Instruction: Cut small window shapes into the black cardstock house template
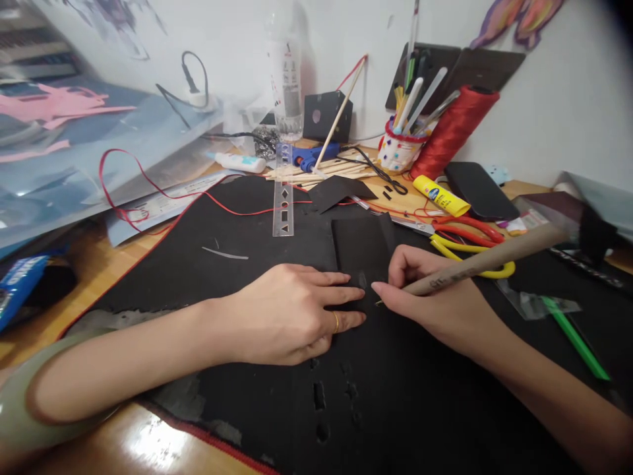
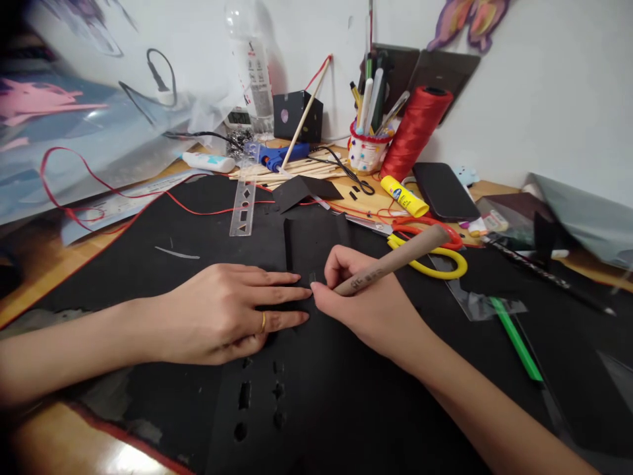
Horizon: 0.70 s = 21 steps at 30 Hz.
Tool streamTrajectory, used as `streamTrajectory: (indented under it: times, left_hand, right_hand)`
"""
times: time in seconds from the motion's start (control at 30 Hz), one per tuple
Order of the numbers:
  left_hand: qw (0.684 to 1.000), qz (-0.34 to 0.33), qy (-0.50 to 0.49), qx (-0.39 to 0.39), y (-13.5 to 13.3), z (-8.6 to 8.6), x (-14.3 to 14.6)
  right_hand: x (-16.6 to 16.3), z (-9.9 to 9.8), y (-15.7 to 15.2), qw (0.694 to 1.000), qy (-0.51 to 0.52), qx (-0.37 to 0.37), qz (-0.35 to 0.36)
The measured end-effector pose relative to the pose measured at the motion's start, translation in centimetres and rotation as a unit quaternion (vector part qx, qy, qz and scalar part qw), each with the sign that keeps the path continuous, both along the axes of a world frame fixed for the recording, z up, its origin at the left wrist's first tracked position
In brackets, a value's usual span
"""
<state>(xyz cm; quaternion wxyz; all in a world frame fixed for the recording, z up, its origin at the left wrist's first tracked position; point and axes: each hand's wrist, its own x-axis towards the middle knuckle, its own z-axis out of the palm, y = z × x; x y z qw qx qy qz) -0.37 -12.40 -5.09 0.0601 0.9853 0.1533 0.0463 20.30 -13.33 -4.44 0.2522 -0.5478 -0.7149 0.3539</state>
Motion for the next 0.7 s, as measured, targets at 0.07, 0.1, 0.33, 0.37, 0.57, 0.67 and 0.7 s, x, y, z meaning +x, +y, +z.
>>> streamTrajectory:
  times: [0.07, 0.1, 0.33, 0.37, 0.57, 0.67, 0.7]
  left_hand:
    - [1.0, -0.002, 0.009, 0.007, -0.08, -0.07, 0.01]
    - [1.0, -0.003, 0.012, 0.009, -0.12, -0.1, 0.02]
    - [1.0, -0.009, 0.002, 0.021, -0.07, -0.35, 0.08]
    - [1.0, -0.01, -0.001, 0.021, -0.04, -0.39, 0.08]
    - [1.0, -0.007, -0.002, 0.024, -0.06, -0.48, -0.07]
    - [0.999, -0.007, -0.007, 0.031, -0.09, -0.53, -0.05]
    - [0.999, -0.007, -0.009, 0.034, -0.08, -0.55, -0.03]
  right_hand:
    - [-0.09, -0.46, -0.04, 1.0, -0.01, 0.006, 0.013]
    - [-0.13, -0.59, -0.06, 1.0, -0.017, 0.014, 0.014]
    - [-0.21, -0.61, -0.26, 0.995, -0.055, 0.067, 0.046]
    - [-0.2, -0.61, -0.25, 0.994, -0.06, 0.07, 0.053]
    - [-0.29, -0.62, -0.04, 0.991, -0.085, 0.075, 0.066]
    - [-0.3, -0.59, 0.01, 0.99, -0.091, 0.079, 0.071]
    - [-0.29, -0.58, 0.02, 0.99, -0.093, 0.08, 0.073]
